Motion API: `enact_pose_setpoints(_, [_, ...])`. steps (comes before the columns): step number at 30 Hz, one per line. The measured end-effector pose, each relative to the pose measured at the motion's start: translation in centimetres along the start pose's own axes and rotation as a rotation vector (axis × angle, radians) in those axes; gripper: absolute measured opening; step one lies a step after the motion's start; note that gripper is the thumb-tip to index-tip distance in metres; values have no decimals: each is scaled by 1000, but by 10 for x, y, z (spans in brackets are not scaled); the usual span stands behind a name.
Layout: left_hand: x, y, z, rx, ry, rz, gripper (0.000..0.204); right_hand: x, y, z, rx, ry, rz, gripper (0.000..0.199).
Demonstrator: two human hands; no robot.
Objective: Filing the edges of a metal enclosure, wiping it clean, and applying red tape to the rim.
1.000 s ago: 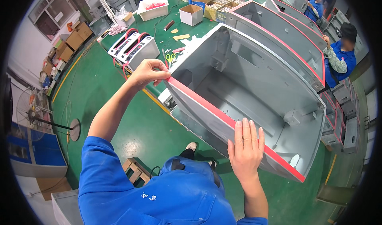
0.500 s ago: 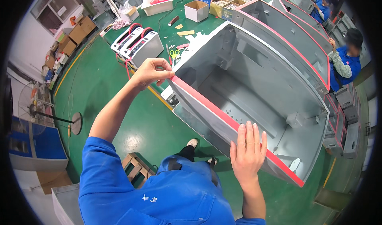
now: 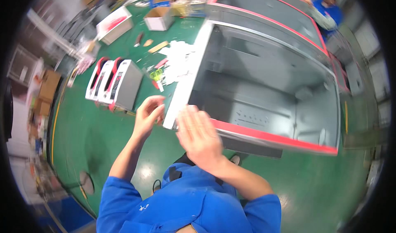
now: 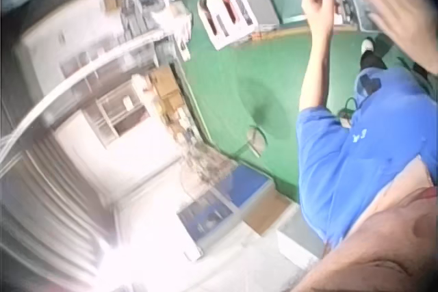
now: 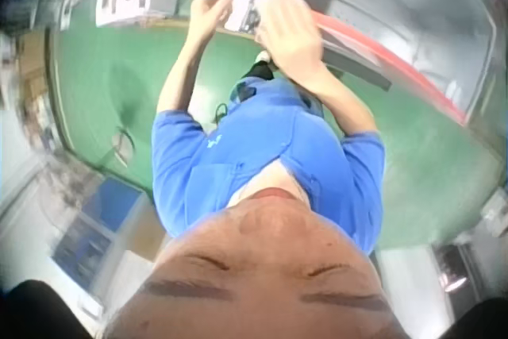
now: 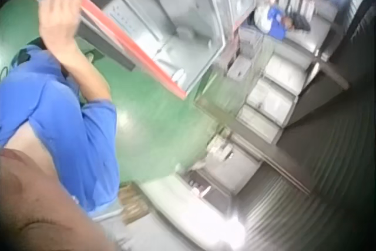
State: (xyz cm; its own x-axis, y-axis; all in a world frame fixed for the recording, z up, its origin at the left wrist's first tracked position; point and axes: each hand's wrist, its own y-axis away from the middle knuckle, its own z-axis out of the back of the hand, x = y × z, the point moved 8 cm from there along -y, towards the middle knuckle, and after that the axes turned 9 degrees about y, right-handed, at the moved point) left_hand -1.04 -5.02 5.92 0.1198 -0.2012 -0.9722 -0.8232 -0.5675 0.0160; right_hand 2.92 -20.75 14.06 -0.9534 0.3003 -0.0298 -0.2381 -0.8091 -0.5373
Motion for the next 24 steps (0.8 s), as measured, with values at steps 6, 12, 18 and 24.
enact_pose_setpoints(6, [-61,14,-58,238,-570,-840,25,6,2,5,-131,-59,13,37])
enact_pose_setpoints(12, [-64,-16,-106,658,-390,-965,39,-108,111,67,-65,308,-330,37])
enact_pose_setpoints(18, [-56,-59,-127,700,-504,-908,42,-275,262,151,39,840,-851,49])
enact_pose_setpoints(24, [-43,-53,-108,503,-450,-744,44,-337,297,144,-115,657,-1098,46])
